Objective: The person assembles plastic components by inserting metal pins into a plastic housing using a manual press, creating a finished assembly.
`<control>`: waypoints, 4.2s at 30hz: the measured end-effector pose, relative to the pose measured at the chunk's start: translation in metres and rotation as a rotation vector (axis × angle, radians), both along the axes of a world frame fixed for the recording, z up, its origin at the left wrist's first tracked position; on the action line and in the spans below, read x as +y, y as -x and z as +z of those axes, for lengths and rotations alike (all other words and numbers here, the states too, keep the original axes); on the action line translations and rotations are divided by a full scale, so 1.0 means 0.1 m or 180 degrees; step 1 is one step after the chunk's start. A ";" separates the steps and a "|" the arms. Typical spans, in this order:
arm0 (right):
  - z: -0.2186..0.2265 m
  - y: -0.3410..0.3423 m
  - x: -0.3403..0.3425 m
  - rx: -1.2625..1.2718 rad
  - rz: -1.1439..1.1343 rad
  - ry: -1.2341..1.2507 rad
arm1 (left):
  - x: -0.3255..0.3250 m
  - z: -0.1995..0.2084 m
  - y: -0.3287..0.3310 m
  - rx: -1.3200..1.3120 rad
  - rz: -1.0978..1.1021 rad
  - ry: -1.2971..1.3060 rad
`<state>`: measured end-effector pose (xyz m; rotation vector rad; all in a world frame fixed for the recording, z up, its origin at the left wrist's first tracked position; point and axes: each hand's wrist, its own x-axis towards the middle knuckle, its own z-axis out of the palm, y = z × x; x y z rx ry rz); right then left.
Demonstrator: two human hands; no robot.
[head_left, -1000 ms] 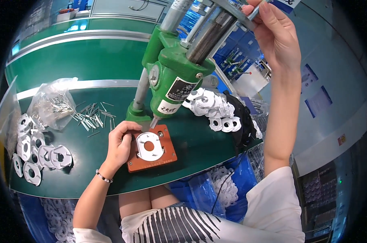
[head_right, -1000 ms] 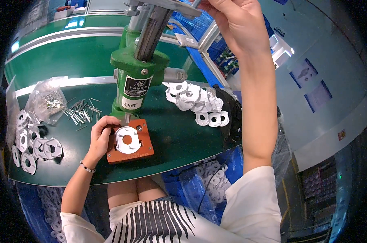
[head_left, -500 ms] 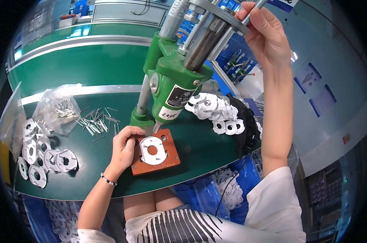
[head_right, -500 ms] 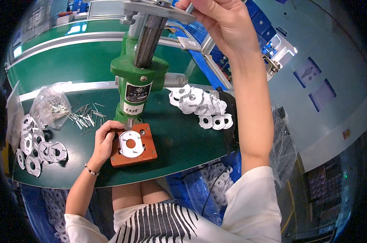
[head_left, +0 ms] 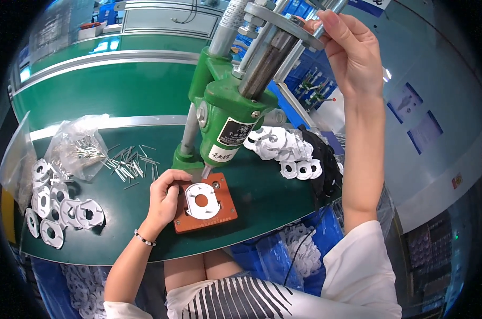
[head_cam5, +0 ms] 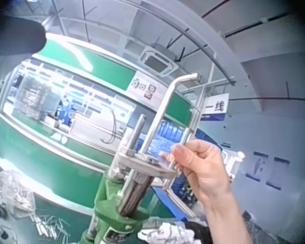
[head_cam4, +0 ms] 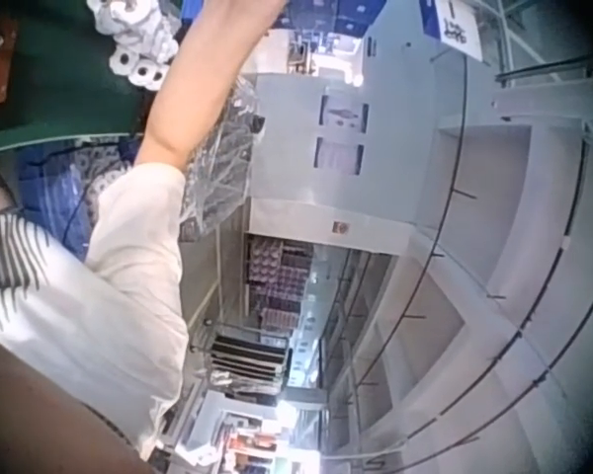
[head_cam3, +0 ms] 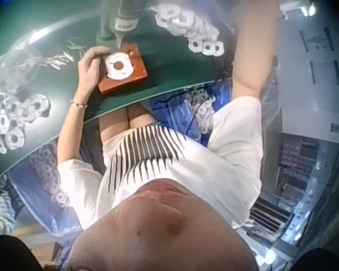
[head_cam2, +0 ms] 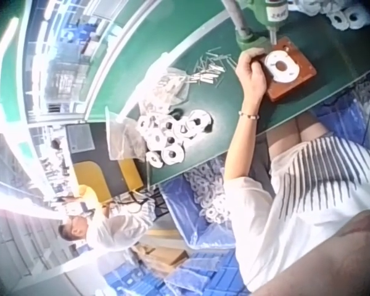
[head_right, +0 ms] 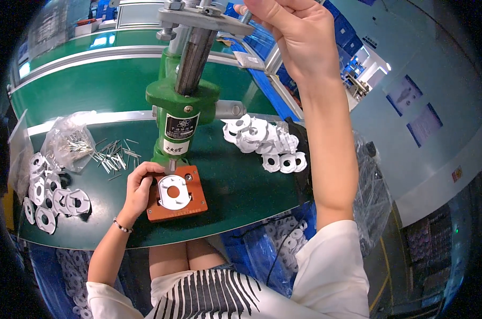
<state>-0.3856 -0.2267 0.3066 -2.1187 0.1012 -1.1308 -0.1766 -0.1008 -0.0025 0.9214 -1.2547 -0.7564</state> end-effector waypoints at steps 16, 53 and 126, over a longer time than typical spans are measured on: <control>0.16 -0.45 0.61 -0.0964 0.0029 -0.1874 | -0.02 -0.05 0.01 0.0144 -0.0042 -0.0088; -0.99 0.13 2.07 -0.0200 0.3541 -0.0532 | -0.02 0.01 -0.05 0.0570 -0.0426 -0.0368; -2.30 0.13 0.02 0.1809 -0.2379 0.1462 | 0.00 -0.02 -0.03 0.0280 -0.0233 -0.0092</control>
